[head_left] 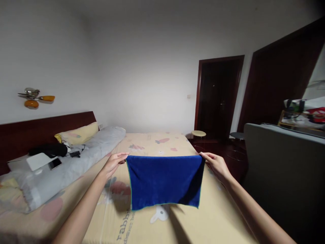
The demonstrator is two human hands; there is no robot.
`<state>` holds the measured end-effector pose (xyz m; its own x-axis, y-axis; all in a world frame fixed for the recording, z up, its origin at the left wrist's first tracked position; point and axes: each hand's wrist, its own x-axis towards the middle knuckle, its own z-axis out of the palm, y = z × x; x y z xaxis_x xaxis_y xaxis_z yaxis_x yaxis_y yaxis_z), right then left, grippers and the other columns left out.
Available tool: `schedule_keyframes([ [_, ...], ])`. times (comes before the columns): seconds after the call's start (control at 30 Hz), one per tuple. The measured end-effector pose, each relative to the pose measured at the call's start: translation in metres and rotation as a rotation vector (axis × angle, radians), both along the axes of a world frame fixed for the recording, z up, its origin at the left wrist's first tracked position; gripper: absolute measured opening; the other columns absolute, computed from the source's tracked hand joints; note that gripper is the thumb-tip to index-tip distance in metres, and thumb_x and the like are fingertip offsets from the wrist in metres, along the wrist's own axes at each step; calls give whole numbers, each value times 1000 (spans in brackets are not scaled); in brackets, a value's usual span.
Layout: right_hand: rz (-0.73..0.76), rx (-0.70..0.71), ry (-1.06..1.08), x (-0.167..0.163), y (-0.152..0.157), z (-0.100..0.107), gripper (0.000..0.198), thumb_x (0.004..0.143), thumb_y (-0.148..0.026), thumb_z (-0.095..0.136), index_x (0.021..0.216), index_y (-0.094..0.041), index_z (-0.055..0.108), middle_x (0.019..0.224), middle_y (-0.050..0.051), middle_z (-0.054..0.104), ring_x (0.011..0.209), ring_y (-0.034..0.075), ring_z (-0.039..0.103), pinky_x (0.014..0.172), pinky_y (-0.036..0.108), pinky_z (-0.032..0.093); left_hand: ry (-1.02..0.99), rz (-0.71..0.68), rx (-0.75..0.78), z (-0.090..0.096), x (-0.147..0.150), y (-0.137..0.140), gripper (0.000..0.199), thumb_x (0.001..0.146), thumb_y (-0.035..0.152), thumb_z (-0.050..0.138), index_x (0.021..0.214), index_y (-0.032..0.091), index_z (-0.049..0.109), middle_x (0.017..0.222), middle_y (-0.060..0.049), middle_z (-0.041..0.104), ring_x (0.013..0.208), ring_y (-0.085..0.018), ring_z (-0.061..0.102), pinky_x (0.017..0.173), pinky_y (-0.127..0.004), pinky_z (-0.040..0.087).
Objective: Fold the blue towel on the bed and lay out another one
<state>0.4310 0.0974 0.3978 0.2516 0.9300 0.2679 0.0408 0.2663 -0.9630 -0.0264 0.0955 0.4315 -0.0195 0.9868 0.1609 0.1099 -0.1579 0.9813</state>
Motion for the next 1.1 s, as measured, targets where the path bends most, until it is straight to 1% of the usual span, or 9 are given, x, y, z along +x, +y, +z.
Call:
schedule_keyframes([
  [0.07, 85, -15, 35, 4, 1, 1, 54, 54, -52, 80, 91, -13, 71, 77, 6, 74, 74, 17, 64, 74, 32, 50, 47, 3, -10, 0, -2, -1, 45, 54, 45, 79, 87, 15, 71, 73, -3, 72, 68, -12, 59, 67, -27, 43],
  [0.17, 117, -8, -54, 10, 1, 2, 60, 53, -47, 82, 100, -12, 68, 76, 5, 74, 75, 17, 64, 79, 35, 49, 133, 43, 9, 0, -4, 1, 41, 52, 42, 80, 83, 17, 72, 74, -3, 74, 71, -14, 62, 66, -28, 45],
  [0.4, 75, 0, -310, 19, 6, 15, 51, 57, -59, 74, 83, -15, 73, 77, 8, 75, 73, 19, 63, 73, 34, 48, 336, 128, 95, 2, -5, 11, 27, 58, 43, 75, 72, 20, 71, 64, -1, 73, 66, -17, 63, 63, -29, 45],
  [0.57, 73, 15, -418, 24, 4, 28, 53, 55, -64, 72, 74, -15, 73, 64, 5, 70, 60, 15, 56, 62, 31, 45, 520, -8, 157, 8, -12, 11, 24, 68, 45, 68, 67, 21, 70, 59, 1, 71, 60, -14, 60, 65, -27, 42],
  [0.77, 212, -13, -520, 37, -6, 42, 47, 57, -62, 72, 64, -16, 72, 56, 2, 65, 55, 12, 50, 58, 29, 40, 613, -139, 113, 18, -20, 4, 25, 69, 46, 67, 67, 21, 70, 53, 1, 69, 56, -14, 57, 59, -25, 37],
  [0.87, 238, -17, -537, 41, -3, 36, 41, 63, -56, 71, 66, -15, 72, 60, 3, 67, 59, 12, 52, 61, 28, 41, 604, -202, 86, 20, -23, 5, 23, 68, 44, 69, 66, 21, 70, 51, 1, 68, 56, -15, 58, 62, -26, 39],
  [0.93, 241, -37, -500, 41, 2, 26, 38, 64, -52, 72, 68, -15, 72, 56, 1, 64, 54, 9, 48, 54, 26, 36, 597, -264, 27, 16, -24, 6, 23, 68, 44, 69, 67, 21, 69, 46, 3, 65, 51, -14, 55, 59, -26, 37],
  [1.03, 260, -121, -371, 36, 8, 3, 37, 64, -51, 71, 63, -14, 69, 42, -4, 53, 41, 5, 38, 44, 24, 26, 565, -360, -67, -4, -24, 11, 24, 68, 44, 69, 72, 21, 68, 44, 4, 65, 48, -12, 55, 59, -25, 36],
  [1.1, 271, -176, -273, 30, 15, -16, 38, 62, -52, 72, 59, -14, 66, 43, -2, 58, 38, 6, 41, 42, 24, 26, 504, -350, -109, -23, -22, 17, 27, 68, 46, 68, 73, 20, 66, 47, 2, 67, 50, -13, 57, 58, -24, 35],
])
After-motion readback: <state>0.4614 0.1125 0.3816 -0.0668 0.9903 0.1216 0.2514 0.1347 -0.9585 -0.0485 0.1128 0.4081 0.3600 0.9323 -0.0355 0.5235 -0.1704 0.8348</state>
